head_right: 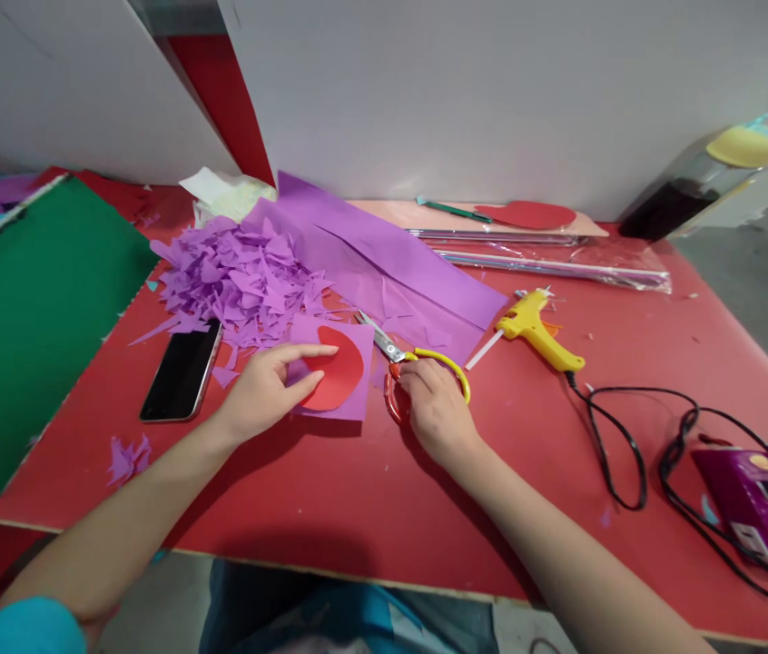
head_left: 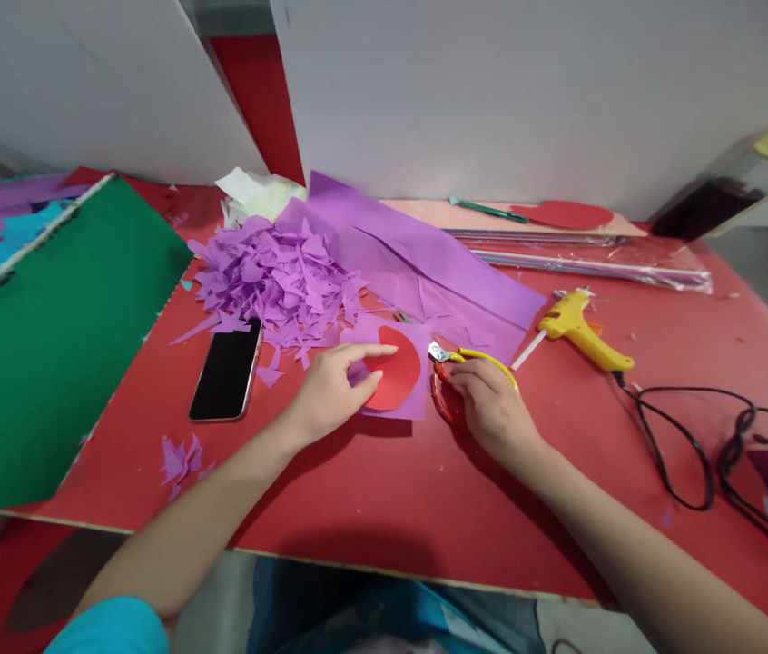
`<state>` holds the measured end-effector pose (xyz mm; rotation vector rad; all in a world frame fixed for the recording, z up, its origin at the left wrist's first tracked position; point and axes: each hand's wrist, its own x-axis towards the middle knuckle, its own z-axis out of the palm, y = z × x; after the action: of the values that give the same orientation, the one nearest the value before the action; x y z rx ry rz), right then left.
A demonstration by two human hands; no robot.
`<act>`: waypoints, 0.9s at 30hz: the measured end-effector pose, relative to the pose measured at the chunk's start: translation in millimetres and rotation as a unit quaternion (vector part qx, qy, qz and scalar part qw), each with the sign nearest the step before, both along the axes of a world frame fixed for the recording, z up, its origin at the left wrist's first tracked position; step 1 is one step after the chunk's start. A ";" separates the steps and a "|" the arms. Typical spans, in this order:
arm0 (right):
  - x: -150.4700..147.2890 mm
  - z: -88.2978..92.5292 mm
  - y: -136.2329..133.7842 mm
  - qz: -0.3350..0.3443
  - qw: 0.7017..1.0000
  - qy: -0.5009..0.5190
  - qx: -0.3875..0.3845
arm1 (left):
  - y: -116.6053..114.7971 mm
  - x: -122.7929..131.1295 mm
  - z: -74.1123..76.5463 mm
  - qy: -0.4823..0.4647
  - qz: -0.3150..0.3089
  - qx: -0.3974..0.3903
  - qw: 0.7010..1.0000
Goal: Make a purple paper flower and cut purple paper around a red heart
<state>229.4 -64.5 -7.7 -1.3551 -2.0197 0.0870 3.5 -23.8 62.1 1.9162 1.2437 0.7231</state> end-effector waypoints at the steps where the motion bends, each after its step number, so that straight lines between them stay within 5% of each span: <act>1: 0.2 0.4 -0.5 0.001 1.000 -0.011 -0.007 | 3.9 1.1 4.7 0.002 -0.006 0.007 1.000; 12: -15.5 7.9 -3.4 -0.047 0.994 -0.062 -0.082 | 36.8 18.2 47.5 0.032 -0.071 0.071 0.994; 27: 3.9 -6.2 3.8 -0.116 0.989 -0.045 -0.078 | 42.1 -8.6 53.7 0.015 -0.075 0.049 0.996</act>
<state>233.3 -60.7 -14.0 -1.7114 -1.9452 0.0818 -5.2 18.3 115.9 2.0818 1.0871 0.6899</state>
